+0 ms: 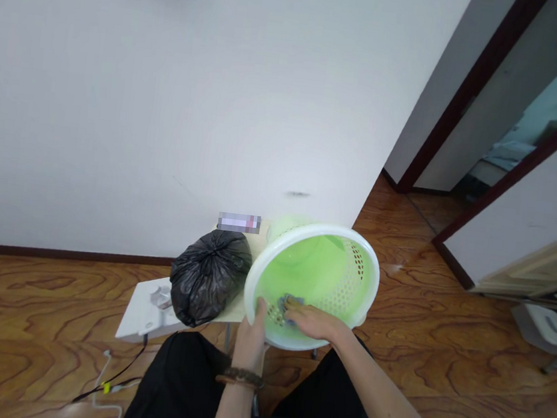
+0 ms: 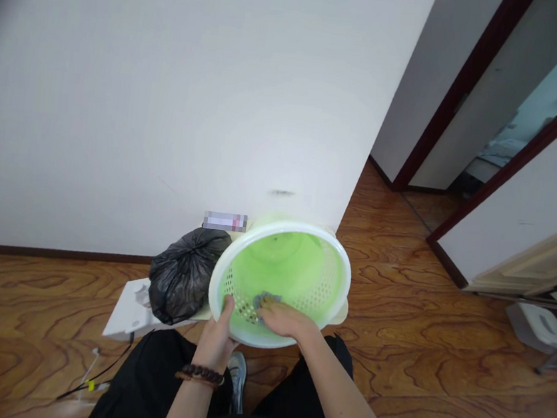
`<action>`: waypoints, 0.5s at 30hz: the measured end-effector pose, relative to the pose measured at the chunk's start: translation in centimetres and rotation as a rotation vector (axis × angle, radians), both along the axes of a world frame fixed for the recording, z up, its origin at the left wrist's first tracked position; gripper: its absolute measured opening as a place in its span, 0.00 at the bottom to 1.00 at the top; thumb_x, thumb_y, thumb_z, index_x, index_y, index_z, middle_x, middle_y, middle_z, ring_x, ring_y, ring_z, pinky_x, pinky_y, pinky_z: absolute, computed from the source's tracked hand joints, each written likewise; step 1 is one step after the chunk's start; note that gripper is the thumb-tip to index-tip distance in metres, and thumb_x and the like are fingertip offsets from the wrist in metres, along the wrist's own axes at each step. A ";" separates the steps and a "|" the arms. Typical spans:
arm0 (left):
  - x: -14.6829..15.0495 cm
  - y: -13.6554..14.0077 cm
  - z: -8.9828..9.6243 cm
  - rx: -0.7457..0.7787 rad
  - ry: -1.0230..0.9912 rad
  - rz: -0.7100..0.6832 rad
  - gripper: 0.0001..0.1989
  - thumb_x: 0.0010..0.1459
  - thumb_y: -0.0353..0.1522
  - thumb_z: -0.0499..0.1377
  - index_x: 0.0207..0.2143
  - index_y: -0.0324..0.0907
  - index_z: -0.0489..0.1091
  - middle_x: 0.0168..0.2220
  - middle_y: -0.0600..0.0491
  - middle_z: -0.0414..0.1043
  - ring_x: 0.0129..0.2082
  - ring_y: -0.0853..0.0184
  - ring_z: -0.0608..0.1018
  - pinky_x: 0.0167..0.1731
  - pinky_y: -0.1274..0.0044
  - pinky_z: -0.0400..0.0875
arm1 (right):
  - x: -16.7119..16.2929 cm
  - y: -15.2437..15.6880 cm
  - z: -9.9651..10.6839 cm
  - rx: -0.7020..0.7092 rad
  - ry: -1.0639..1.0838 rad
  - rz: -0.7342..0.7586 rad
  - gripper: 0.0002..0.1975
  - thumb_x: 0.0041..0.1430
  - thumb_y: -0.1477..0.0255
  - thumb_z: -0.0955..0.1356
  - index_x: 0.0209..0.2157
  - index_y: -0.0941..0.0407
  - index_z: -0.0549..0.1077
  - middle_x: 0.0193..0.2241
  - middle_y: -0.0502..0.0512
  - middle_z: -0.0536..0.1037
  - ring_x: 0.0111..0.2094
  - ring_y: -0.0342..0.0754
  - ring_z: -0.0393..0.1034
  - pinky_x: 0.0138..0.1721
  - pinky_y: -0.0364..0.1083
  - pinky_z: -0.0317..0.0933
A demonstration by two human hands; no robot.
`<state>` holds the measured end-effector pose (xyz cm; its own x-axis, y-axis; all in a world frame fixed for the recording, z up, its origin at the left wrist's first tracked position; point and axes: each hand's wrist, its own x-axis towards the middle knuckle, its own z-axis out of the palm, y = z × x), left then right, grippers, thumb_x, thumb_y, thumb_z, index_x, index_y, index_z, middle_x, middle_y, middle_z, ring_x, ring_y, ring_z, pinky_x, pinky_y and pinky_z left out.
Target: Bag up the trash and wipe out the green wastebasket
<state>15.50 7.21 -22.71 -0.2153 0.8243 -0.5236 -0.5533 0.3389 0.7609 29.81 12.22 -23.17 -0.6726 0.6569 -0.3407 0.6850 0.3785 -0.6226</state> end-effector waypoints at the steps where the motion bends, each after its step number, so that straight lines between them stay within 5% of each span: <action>1: 0.0 -0.4 -0.1 -0.015 -0.013 -0.008 0.21 0.47 0.39 0.60 0.44 0.42 0.66 0.37 0.48 0.73 0.31 0.67 0.77 0.33 0.74 0.71 | -0.2 -0.2 -0.3 0.037 -0.007 -0.022 0.26 0.61 0.66 0.51 0.56 0.65 0.55 0.58 0.63 0.52 0.59 0.50 0.43 0.57 0.49 0.41; 8: -0.5 -2.0 -2.2 0.022 0.210 -0.016 0.17 0.37 0.24 0.62 0.35 0.35 0.71 0.30 0.49 0.74 0.31 0.64 0.76 0.32 0.74 0.70 | -3.4 -1.7 -3.6 0.325 -0.206 -0.170 0.27 0.54 0.78 0.56 0.56 0.71 0.52 0.57 0.70 0.54 0.58 0.50 0.47 0.55 0.47 0.48; 15: -0.4 -3.5 -2.1 0.029 0.314 -0.047 0.16 0.36 0.23 0.56 0.32 0.35 0.71 0.26 0.51 0.73 0.28 0.64 0.74 0.29 0.74 0.68 | -1.3 3.9 -6.6 0.395 -0.423 -0.427 0.24 0.55 0.83 0.54 0.54 0.73 0.56 0.56 0.72 0.54 0.58 0.52 0.46 0.56 0.50 0.42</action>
